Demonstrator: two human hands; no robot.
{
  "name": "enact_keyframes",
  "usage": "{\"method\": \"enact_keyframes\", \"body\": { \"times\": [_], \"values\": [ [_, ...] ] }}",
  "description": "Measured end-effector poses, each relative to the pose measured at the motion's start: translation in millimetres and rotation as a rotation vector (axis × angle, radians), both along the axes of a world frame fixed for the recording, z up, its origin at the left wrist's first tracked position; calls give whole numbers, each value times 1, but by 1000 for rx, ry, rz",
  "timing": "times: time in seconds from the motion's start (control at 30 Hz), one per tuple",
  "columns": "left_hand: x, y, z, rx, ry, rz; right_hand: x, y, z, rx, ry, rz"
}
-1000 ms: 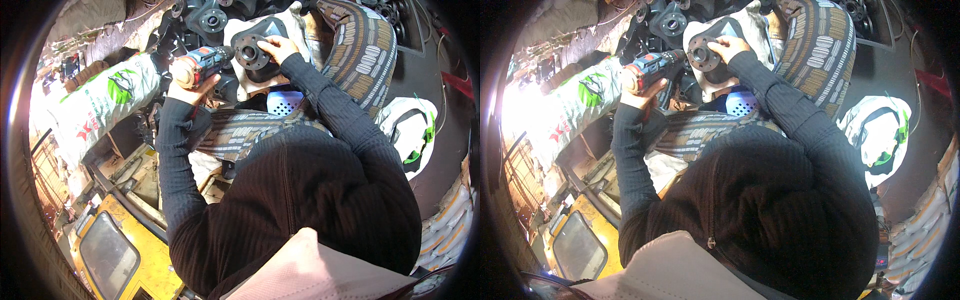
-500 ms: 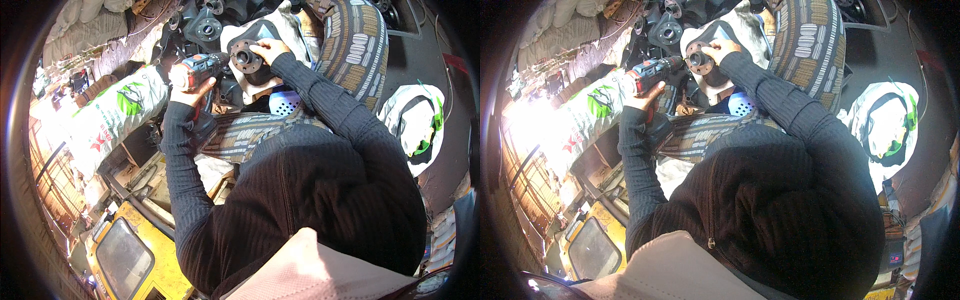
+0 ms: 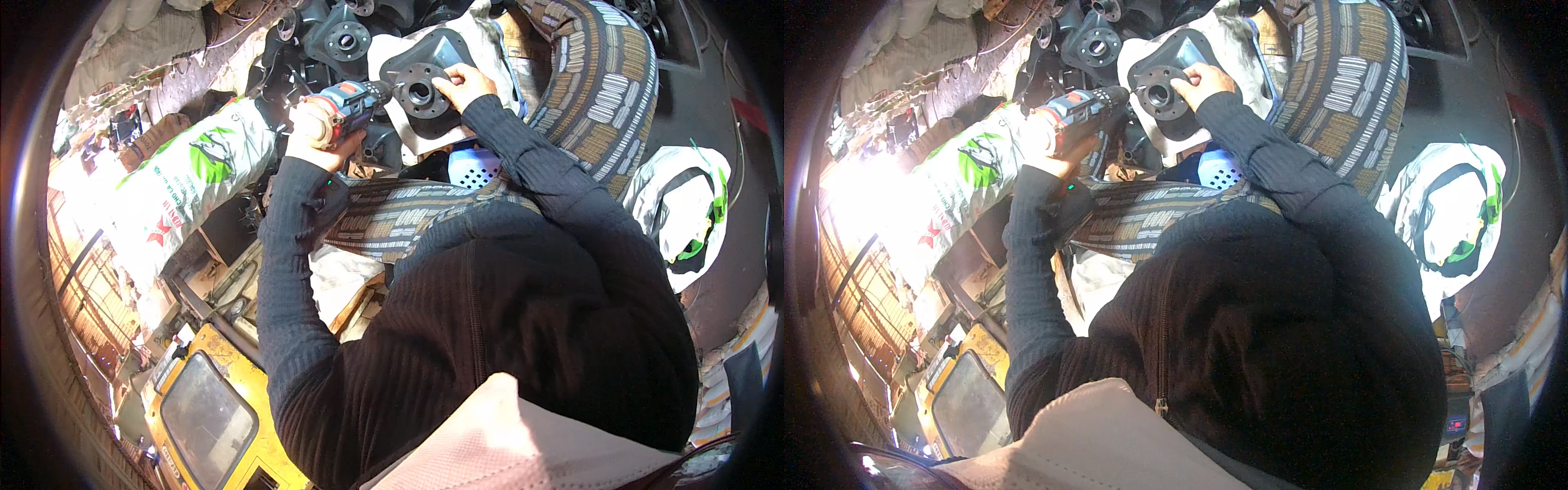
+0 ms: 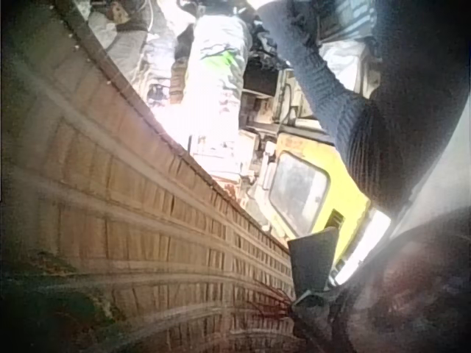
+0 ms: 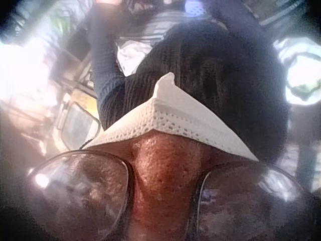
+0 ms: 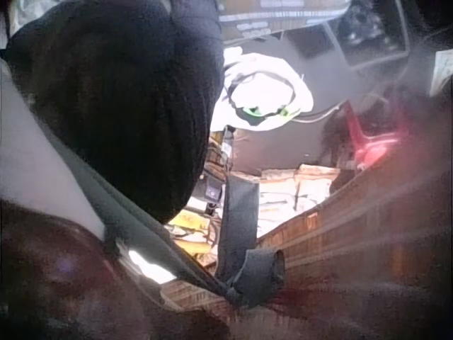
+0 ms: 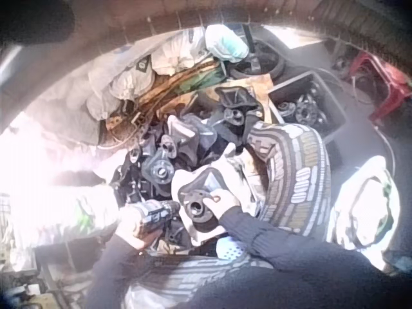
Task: The person uses a cordless drill to drive screws into black plastic parts. They repeatedly pick up parts, align them, and drill while holding the part with the other hand. The person places finished parts aside and continues with the next one.
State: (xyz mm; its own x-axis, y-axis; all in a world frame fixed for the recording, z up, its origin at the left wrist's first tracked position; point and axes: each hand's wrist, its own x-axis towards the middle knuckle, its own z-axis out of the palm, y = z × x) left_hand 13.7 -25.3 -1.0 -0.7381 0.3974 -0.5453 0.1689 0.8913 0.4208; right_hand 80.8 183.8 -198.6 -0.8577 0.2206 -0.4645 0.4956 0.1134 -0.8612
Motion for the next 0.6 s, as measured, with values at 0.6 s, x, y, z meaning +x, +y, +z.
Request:
{"method": "enact_keyframes", "body": {
  "times": [0.6],
  "values": [
    [-7,-20,-40,-218,79,-246,-2,4,-3,-79,-43,57]
  ]
}}
